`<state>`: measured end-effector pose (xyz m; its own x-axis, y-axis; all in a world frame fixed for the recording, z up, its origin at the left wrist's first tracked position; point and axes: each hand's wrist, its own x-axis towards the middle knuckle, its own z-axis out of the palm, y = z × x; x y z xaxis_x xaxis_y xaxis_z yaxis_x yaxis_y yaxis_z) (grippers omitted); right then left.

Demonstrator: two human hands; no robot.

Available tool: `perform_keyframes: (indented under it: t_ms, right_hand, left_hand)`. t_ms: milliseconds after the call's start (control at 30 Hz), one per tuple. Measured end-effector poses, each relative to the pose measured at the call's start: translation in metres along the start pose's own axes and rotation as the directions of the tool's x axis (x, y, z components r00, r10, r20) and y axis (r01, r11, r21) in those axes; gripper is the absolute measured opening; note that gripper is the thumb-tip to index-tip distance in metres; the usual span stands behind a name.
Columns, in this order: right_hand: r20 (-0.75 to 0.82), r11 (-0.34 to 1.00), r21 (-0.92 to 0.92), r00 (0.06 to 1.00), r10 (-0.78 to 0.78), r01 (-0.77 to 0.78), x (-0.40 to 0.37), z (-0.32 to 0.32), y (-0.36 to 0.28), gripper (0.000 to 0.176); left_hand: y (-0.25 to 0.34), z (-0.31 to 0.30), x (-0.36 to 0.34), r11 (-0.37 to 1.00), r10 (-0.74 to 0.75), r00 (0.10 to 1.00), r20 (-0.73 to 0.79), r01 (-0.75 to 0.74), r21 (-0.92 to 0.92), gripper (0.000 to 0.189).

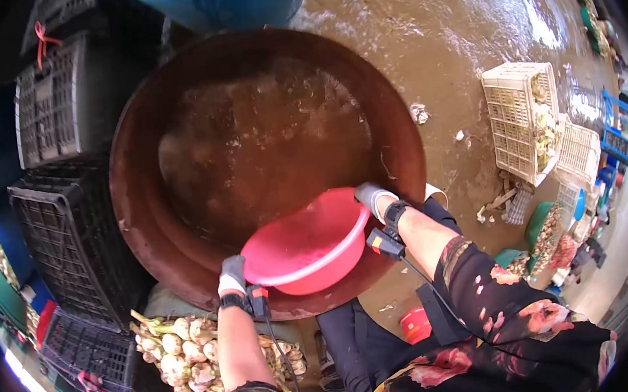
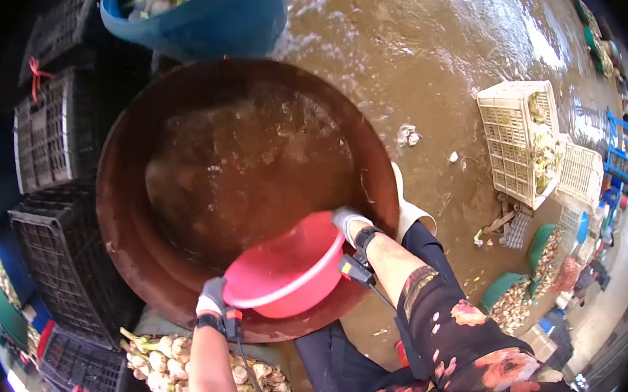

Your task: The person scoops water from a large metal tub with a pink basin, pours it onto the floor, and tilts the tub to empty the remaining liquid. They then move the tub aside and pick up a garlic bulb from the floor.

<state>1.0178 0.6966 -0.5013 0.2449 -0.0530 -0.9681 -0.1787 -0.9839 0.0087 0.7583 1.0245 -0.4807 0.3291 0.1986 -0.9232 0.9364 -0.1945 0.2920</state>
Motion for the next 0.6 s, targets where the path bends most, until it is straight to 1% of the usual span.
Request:
perform_keyframes:
  t_ms: [33, 67, 167, 233, 267, 300, 333, 367, 400, 433, 467, 500, 533, 567, 600]
  right_hand:
    - [-0.028, 1.000, -0.025, 1.000, -0.004, 0.003, 0.019, 0.005, 0.002, 0.028]
    - [-0.063, 0.999, -0.049, 0.998, -0.011, 0.008, 0.038, 0.008, 0.003, 0.027]
    - [-0.195, 0.999, -0.037, 0.981, -0.021, 0.014, 0.085, 0.017, 0.013, 0.026]
    - [-0.313, 0.999, 0.021, 0.949, -0.025, 0.033, 0.113, 0.028, 0.023, 0.025]
    - [-0.366, 0.996, 0.063, 0.930, -0.029, 0.056, 0.122, 0.030, 0.024, 0.025]
    - [-0.422, 0.990, 0.111, 0.906, -0.034, 0.089, 0.118, 0.030, 0.017, 0.025]
    - [-0.415, 0.981, 0.166, 0.909, -0.026, 0.103, 0.111, 0.023, 0.016, 0.024]
    - [-0.408, 0.969, 0.220, 0.913, -0.017, 0.117, 0.094, 0.011, 0.007, 0.024]
    - [-0.400, 0.931, 0.336, 0.917, 0.001, 0.145, 0.079, -0.001, 0.000, 0.025]
    - [-0.404, 0.930, 0.338, 0.915, 0.005, 0.144, 0.071, -0.002, -0.003, 0.025]
    - [-0.549, 0.897, 0.335, 0.833, -0.064, 0.289, 0.063, 0.002, -0.003, 0.024]
    - [-0.679, 0.850, 0.303, 0.723, -0.124, 0.431, 0.055, 0.004, -0.003, 0.025]
    - [-0.685, 0.847, 0.300, 0.717, -0.129, 0.439, 0.046, 0.001, -0.004, 0.025]
    - [-0.619, 0.821, 0.380, 0.777, -0.116, 0.425, 0.041, 0.002, -0.004, 0.024]
    - [-0.541, 0.791, 0.462, 0.834, -0.107, 0.401, 0.034, 0.003, -0.003, 0.023]
  left_hand:
    - [-0.006, 0.000, 0.021, 0.879, 0.208, 0.974, 0.086, -0.225, 0.420, 0.023]
    - [-0.002, 0.001, 0.036, 0.730, 0.307, 0.943, 0.129, -0.320, 0.604, 0.021]
    - [0.013, -0.003, 0.074, 0.586, 0.443, 0.863, 0.243, -0.484, 0.650, 0.026]
    - [0.055, 0.004, 0.073, 0.686, 0.368, 0.922, 0.120, -0.356, 0.634, 0.026]
    - [0.058, 0.013, 0.079, 0.693, 0.360, 0.925, 0.124, -0.354, 0.628, 0.026]
    - [0.054, 0.018, 0.083, 0.863, 0.378, 0.922, -0.084, -0.318, 0.392, 0.024]
    - [0.050, 0.024, 0.083, 0.946, 0.324, 0.902, -0.286, -0.304, 0.113, 0.023]
    - [0.047, 0.031, 0.084, 0.948, 0.318, 0.904, -0.285, -0.299, 0.110, 0.023]
    - [0.043, 0.040, 0.089, 0.973, 0.152, 0.915, -0.373, -0.205, -0.107, 0.024]
    - [0.039, 0.049, 0.095, 0.938, -0.024, 0.907, -0.420, -0.126, -0.324, 0.025]
    - [0.040, 0.057, 0.097, 0.847, -0.205, 0.881, -0.425, -0.058, -0.529, 0.026]
    - [0.041, 0.063, 0.098, 0.703, -0.382, 0.838, -0.389, -0.010, -0.711, 0.028]
    - [0.043, 0.067, 0.099, 0.517, -0.538, 0.782, -0.314, 0.012, -0.856, 0.030]
    - [0.073, 0.052, 0.079, 0.676, -0.488, 0.784, -0.383, 0.062, -0.734, 0.033]
    - [0.083, 0.045, 0.067, 0.679, -0.482, 0.783, -0.392, 0.051, -0.732, 0.033]
